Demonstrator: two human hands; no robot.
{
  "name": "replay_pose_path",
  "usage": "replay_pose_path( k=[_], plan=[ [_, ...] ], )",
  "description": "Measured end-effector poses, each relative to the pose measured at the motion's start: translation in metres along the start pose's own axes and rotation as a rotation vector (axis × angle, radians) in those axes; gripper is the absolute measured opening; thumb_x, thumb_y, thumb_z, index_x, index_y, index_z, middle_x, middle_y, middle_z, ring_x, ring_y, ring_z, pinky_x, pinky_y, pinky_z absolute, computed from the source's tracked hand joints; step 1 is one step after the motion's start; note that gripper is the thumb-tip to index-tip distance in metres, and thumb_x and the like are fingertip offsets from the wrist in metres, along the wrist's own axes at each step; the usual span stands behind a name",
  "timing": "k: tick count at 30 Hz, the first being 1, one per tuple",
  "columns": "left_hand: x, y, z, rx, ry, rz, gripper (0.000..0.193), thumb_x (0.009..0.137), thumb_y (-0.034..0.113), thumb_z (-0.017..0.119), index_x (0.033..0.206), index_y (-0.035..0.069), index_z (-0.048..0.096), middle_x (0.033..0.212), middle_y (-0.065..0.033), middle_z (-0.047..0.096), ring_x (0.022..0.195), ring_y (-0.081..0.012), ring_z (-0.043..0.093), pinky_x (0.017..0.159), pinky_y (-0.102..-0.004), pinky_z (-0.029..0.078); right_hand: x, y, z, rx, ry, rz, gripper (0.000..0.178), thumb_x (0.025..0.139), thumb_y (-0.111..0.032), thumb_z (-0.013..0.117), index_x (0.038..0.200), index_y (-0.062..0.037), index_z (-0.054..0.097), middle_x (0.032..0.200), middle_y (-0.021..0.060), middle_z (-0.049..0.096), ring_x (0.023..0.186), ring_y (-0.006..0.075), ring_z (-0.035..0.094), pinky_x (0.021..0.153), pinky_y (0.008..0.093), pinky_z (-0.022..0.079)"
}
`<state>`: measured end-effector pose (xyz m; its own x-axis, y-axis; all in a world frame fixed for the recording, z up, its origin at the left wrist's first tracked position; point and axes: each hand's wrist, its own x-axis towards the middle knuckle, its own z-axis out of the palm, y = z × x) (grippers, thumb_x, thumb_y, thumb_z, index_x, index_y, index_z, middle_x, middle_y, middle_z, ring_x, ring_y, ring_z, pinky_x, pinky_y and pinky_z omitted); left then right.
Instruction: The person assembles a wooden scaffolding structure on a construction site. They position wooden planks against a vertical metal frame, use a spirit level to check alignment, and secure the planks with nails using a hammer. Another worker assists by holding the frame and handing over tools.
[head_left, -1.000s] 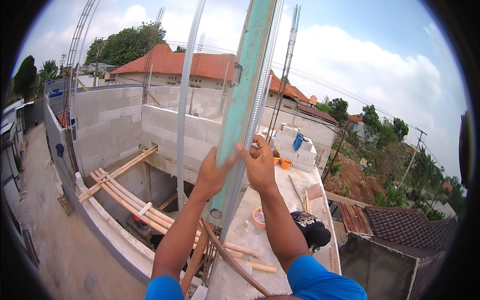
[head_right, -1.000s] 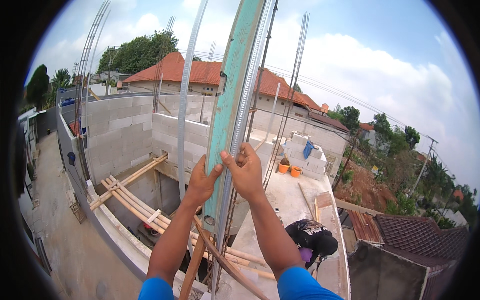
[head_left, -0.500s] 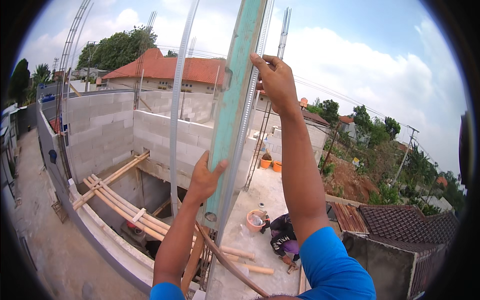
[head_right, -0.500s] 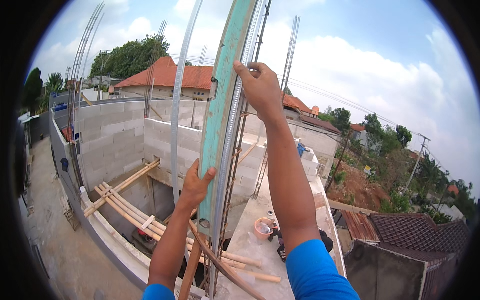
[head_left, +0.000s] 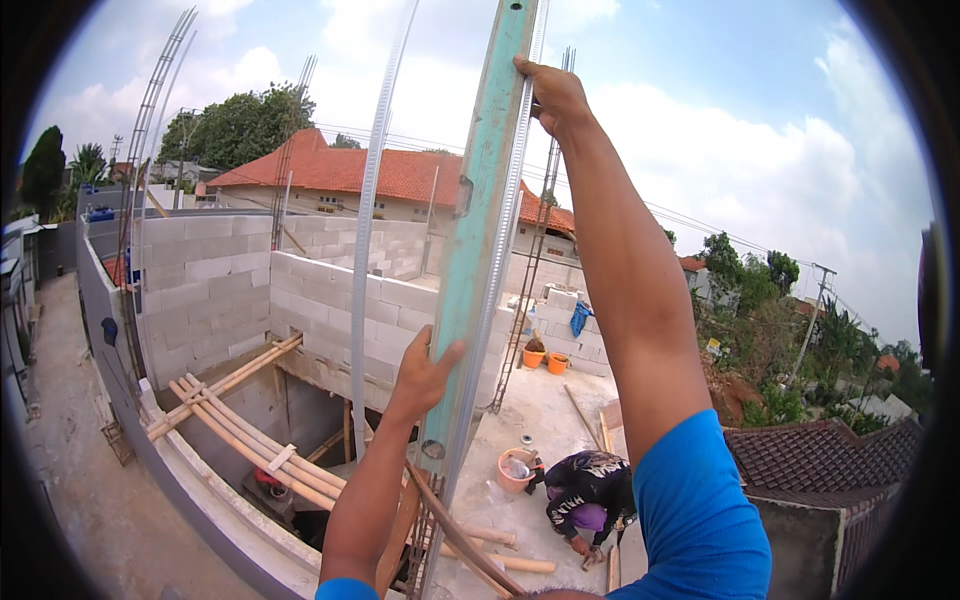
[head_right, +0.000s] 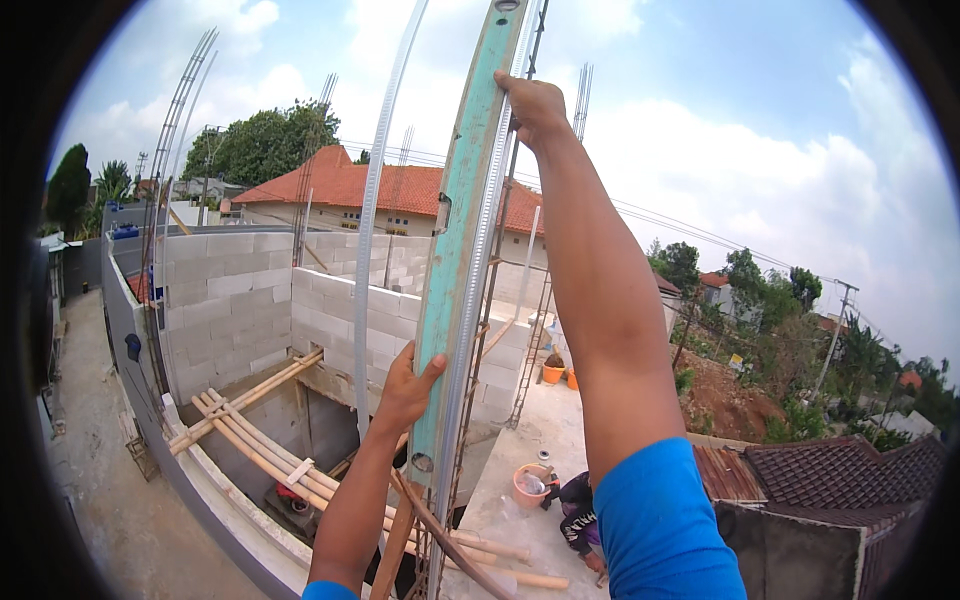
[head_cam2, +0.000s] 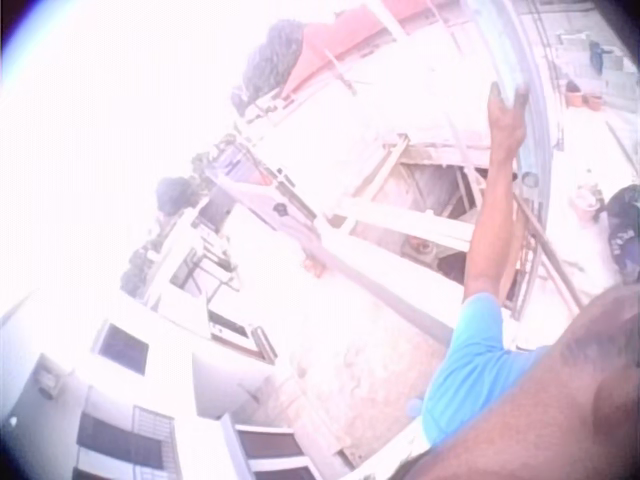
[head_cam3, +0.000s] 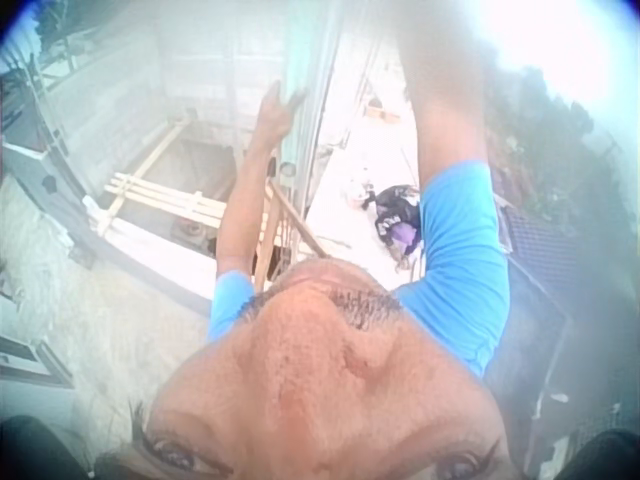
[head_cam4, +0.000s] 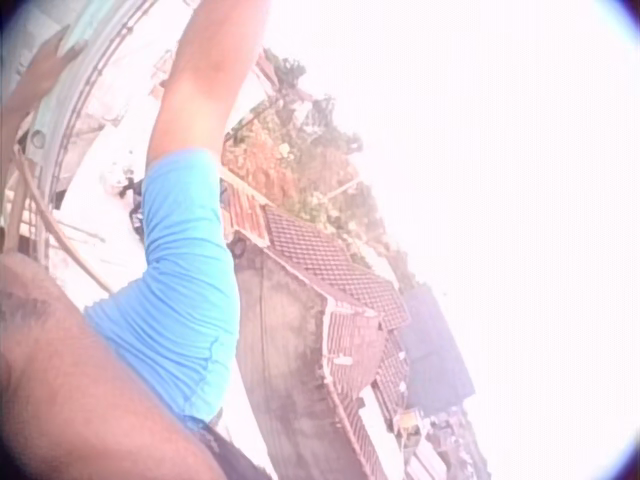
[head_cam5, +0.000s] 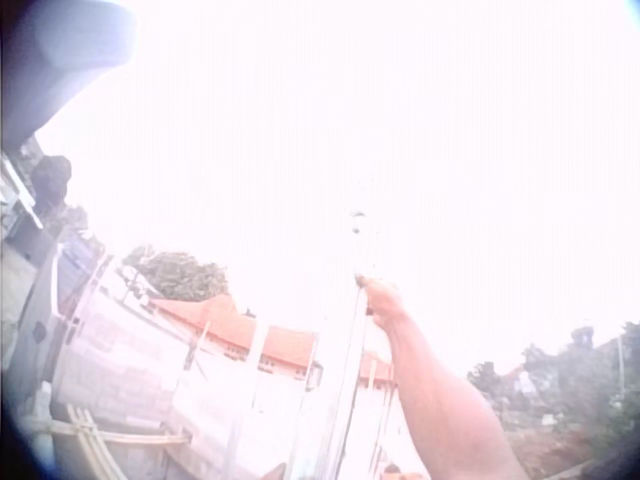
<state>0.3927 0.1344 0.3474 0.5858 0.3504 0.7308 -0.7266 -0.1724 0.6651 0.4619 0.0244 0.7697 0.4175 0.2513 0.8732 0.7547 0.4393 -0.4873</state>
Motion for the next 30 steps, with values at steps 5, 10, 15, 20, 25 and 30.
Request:
replay_pose_path(
  k=[5,10,15,20,25,30],
  plan=[
    [-0.003,0.010,0.004,-0.031,-0.013,-0.008,0.052,0.102,0.039,0.072,0.129,-0.004,0.061,0.113,-0.0100,0.069,0.102,-0.0145,0.061,0.092,-0.0323,0.051,0.008,0.003,-0.006,-0.052,-0.018,0.008,0.045,0.099,-0.021,0.072,0.120,0.0165,0.060,0.108,0.0229,0.068,0.087,0.0290,0.072,0.072,0.0414,0.063],
    [0.001,0.000,0.000,0.008,-0.014,0.002,0.055,0.101,0.040,0.073,0.131,-0.004,0.060,0.117,-0.0111,0.069,0.105,-0.0158,0.062,0.094,-0.0337,0.051,0.007,0.004,-0.003,-0.083,0.008,0.001,0.044,0.098,-0.022,0.072,0.119,0.0146,0.062,0.108,0.0220,0.067,0.090,0.0291,0.071,0.072,0.0423,0.061],
    [0.000,-0.001,-0.004,0.063,-0.053,-0.054,0.058,0.101,0.040,0.073,0.134,-0.005,0.059,0.123,-0.0133,0.069,0.113,-0.0185,0.063,0.100,-0.0347,0.051,0.000,0.003,0.004,-0.094,0.081,-0.005,0.041,0.100,-0.025,0.074,0.112,0.0133,0.066,0.093,0.0140,0.067,0.077,0.0200,0.065,0.071,0.0377,0.057],
    [-0.022,-0.012,-0.014,0.026,-0.148,-0.081,0.056,0.102,0.037,0.073,0.137,-0.005,0.059,0.127,-0.0135,0.070,0.115,-0.0185,0.063,0.102,-0.0348,0.050,0.001,0.002,0.005,-0.067,0.103,-0.021,0.046,0.100,-0.028,0.076,0.112,0.0155,0.067,0.093,0.0153,0.067,0.077,0.0212,0.066,0.069,0.0374,0.058],
    [-0.023,-0.008,-0.014,-0.064,-0.189,-0.068,0.052,0.103,0.034,0.071,0.137,-0.005,0.060,0.125,-0.0110,0.070,0.114,-0.0169,0.062,0.102,-0.0342,0.050,0.009,0.016,0.000,-0.015,0.057,-0.069,0.048,0.099,-0.028,0.078,0.109,0.0169,0.067,0.092,0.0169,0.068,0.077,0.0229,0.068,0.068,0.0395,0.060],
    [-0.020,-0.009,-0.012,-0.047,-0.184,-0.039,0.050,0.103,0.032,0.071,0.135,-0.005,0.061,0.122,-0.0110,0.072,0.111,-0.0164,0.063,0.100,-0.0342,0.050,0.006,0.023,-0.001,0.062,0.082,-0.093,0.045,0.098,-0.026,0.078,0.108,0.0166,0.066,0.092,0.0184,0.067,0.078,0.0242,0.069,0.067,0.0394,0.060]
  ],
)
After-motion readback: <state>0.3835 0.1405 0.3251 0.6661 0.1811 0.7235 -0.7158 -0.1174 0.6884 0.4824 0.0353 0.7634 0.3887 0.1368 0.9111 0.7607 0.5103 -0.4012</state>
